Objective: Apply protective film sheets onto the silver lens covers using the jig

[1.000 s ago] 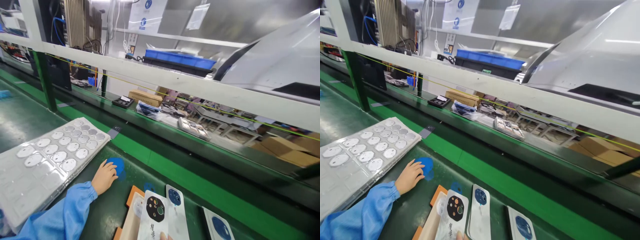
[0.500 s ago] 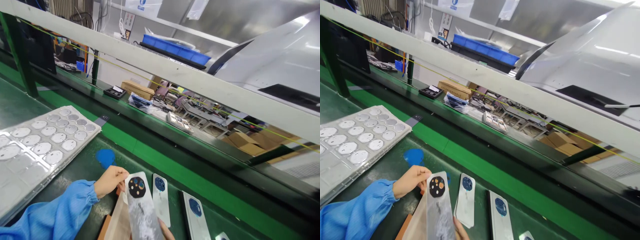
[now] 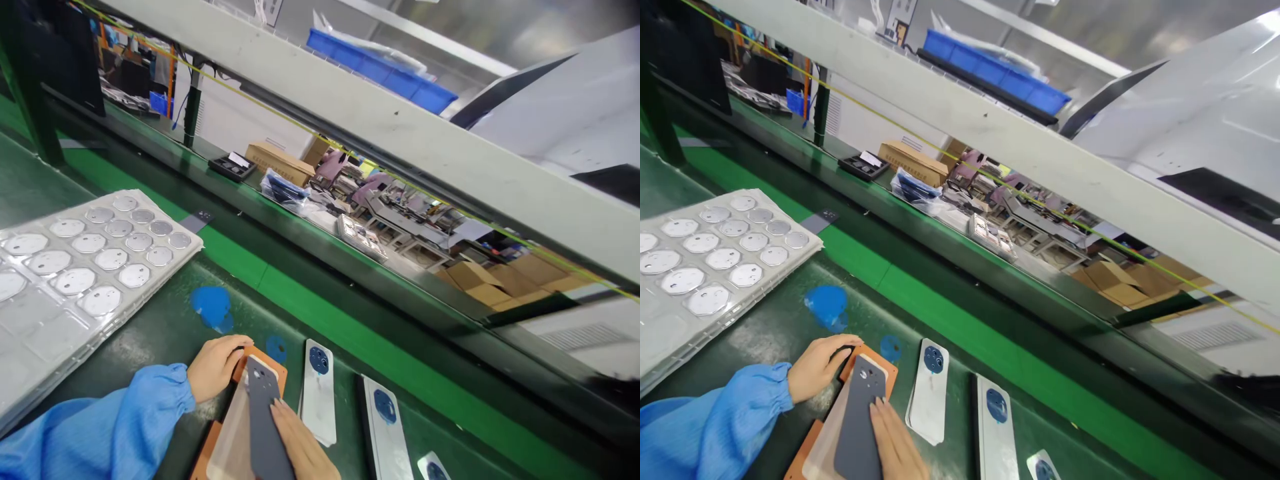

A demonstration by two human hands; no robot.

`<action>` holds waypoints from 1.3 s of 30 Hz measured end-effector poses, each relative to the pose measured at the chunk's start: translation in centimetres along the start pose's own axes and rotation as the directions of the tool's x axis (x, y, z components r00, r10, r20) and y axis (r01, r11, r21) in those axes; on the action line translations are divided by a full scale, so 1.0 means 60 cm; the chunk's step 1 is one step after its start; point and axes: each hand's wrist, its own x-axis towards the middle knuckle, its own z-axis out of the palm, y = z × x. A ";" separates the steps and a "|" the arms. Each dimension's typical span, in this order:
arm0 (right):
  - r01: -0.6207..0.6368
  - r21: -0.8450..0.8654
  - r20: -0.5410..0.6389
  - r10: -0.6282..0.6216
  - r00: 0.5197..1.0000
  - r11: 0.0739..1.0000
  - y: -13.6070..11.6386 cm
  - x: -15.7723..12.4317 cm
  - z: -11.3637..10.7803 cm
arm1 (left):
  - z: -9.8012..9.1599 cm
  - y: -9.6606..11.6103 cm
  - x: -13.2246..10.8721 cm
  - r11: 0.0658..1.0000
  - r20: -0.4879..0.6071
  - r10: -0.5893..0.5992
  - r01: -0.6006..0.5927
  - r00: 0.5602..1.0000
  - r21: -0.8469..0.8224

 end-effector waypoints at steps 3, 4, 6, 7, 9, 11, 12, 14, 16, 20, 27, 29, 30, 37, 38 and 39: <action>0.090 -0.104 0.081 -0.081 0.993 0.991 0.000 0.004 0.010 | 0.011 -0.009 -0.007 0.998 0.015 0.053 -0.054 0.998 0.030; 0.099 -0.128 0.092 -0.088 0.992 0.987 -0.001 0.003 0.013 | 0.015 -0.010 -0.009 0.997 0.034 0.071 -0.072 0.997 0.042; 0.100 -0.160 0.087 -0.087 0.992 0.982 -0.003 0.000 0.016 | 0.018 -0.008 -0.012 0.993 0.086 0.092 -0.098 0.992 0.071; 0.091 -0.166 0.075 -0.079 0.994 0.982 -0.004 -0.001 0.017 | 0.018 -0.008 -0.013 0.991 0.111 0.095 -0.105 0.989 0.087; 0.064 -0.164 0.048 -0.057 0.997 0.984 -0.005 -0.003 0.017 | 0.017 -0.007 -0.013 0.987 0.138 0.099 -0.115 0.985 0.114; 0.050 -0.149 0.054 -0.043 0.998 0.988 -0.007 -0.002 0.015 | 0.015 -0.007 -0.013 0.983 0.135 0.106 -0.124 0.985 0.134; 0.055 -0.151 0.074 -0.044 0.996 0.987 -0.007 0.000 0.013 | 0.015 -0.007 -0.012 0.981 0.132 0.112 -0.131 0.985 0.144; 0.085 -0.180 0.140 -0.060 0.988 0.980 -0.007 0.006 0.006 | 0.014 -0.008 -0.009 0.973 0.148 0.137 -0.161 0.979 0.167; 0.138 -0.215 0.212 -0.092 0.973 0.967 -0.006 0.015 0.000 | 0.012 -0.007 -0.006 0.957 0.210 0.184 -0.224 0.960 0.186; 0.231 -0.205 0.299 -0.164 0.940 0.951 -0.003 0.031 -0.006 | 0.006 -0.006 -0.001 0.890 0.434 0.299 -0.413 0.850 0.196; 0.174 -0.166 0.242 -0.131 0.961 0.971 -0.021 0.018 0.009 | 0.000 -0.003 -0.012 0.819 0.520 0.339 -0.518 0.784 0.247; 0.192 -0.204 0.234 -0.143 0.962 0.960 -0.031 -0.002 0.017 | 0.002 -0.003 -0.018 0.810 0.514 0.346 -0.526 0.785 0.259; 0.207 -0.224 0.235 -0.154 0.960 0.952 -0.037 -0.013 0.022 | 0.004 -0.003 -0.020 0.805 0.509 0.350 -0.530 0.786 0.266; 0.039 -0.334 0.154 0.014 0.988 0.942 -0.069 -0.058 0.062 | 0.013 0.000 -0.017 0.808 0.479 0.351 -0.519 0.805 0.279; 0.024 -0.342 0.137 0.025 0.990 0.940 -0.073 -0.060 0.068 | 0.011 -0.002 -0.018 0.806 0.479 0.343 -0.516 0.808 0.292; 0.008 -0.347 0.121 0.036 0.992 0.938 -0.076 -0.062 0.072 | 0.006 -0.005 -0.021 0.801 0.470 0.336 -0.510 0.816 0.313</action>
